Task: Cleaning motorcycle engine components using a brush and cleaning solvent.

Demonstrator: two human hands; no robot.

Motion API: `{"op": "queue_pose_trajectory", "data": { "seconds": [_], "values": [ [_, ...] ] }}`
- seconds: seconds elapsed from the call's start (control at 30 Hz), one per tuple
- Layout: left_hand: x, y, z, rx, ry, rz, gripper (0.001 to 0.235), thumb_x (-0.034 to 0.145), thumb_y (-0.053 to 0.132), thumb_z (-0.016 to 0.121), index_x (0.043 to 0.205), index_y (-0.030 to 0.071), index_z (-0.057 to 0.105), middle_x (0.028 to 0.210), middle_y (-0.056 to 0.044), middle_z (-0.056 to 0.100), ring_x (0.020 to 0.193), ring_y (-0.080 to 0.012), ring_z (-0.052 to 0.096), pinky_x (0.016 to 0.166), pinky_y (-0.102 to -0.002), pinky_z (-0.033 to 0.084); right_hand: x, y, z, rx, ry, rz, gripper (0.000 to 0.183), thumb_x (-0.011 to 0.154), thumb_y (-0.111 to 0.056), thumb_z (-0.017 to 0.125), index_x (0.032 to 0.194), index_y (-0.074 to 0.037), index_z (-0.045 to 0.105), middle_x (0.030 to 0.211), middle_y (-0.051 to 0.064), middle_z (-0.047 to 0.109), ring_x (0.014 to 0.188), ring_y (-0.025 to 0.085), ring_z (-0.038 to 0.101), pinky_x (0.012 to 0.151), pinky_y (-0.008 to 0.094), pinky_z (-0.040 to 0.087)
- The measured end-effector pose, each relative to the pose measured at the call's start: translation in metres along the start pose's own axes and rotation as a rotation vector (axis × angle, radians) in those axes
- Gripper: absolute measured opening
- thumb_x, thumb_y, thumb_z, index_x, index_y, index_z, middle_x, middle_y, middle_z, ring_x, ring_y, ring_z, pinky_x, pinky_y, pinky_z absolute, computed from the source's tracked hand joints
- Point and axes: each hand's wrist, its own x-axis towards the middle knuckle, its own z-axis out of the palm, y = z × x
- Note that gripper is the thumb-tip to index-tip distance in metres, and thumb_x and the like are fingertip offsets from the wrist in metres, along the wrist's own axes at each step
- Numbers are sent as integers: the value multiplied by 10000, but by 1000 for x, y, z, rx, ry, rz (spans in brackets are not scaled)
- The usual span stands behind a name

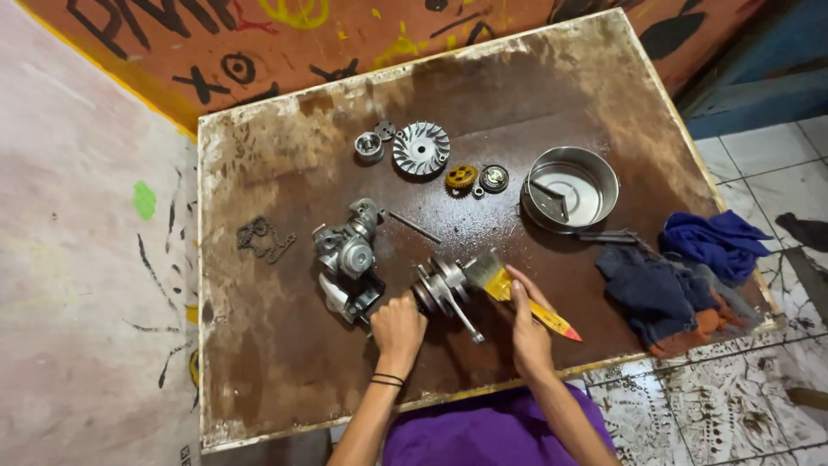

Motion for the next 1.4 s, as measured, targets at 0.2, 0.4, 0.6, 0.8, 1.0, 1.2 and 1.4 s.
{"op": "queue_pose_trajectory", "data": {
  "seconds": [0.2,0.4,0.6,0.8,1.0,1.2,1.4],
  "values": [
    [-2,0,1,21,-1,10,85,728,83,700,797,37,724,709,-211,712,625,-356,731,524,-459,583,2,2,-4,-69,40,119,393,1051,-343,495,1327,-129,674,1338,74,681,1242,193,619,1068,341,456],
    [-3,1,-2,6,12,15,117,727,88,704,830,37,728,711,-203,714,608,-342,732,501,-448,580,6,27,-1,-55,67,60,403,1049,-365,512,1319,-119,683,1356,79,681,1252,201,621,1112,382,458],
    [-1,1,2,21,-4,-3,146,694,113,725,829,58,729,720,-189,717,638,-345,736,554,-449,586,9,10,-2,28,55,97,394,1032,-363,520,1309,-131,677,1363,87,666,1237,214,614,1076,389,489],
    [-6,2,-3,16,15,21,150,726,144,733,839,47,723,732,-199,719,651,-357,734,561,-455,591,14,33,-8,-51,92,126,392,1045,-350,511,1325,-129,673,1331,56,673,1200,183,631,1010,363,527],
    [-5,1,4,20,23,4,112,727,139,730,813,67,729,721,-183,722,659,-360,731,570,-472,585,13,7,-6,190,3,-13,341,1084,-285,536,1317,-76,673,1307,130,676,1179,227,637,1030,361,535],
    [-2,1,2,27,-39,-6,166,729,129,720,872,46,727,726,-186,721,646,-341,736,542,-456,586,25,46,-9,185,39,219,335,1055,-283,497,1306,-127,654,1325,87,647,1183,222,642,990,393,557],
    [-4,3,0,22,6,-23,146,723,127,730,853,61,734,718,-194,716,637,-369,726,541,-481,579,21,23,-7,307,26,154,331,1045,-280,515,1282,-98,660,1335,88,629,1207,210,631,1012,386,581]
  ]
}}
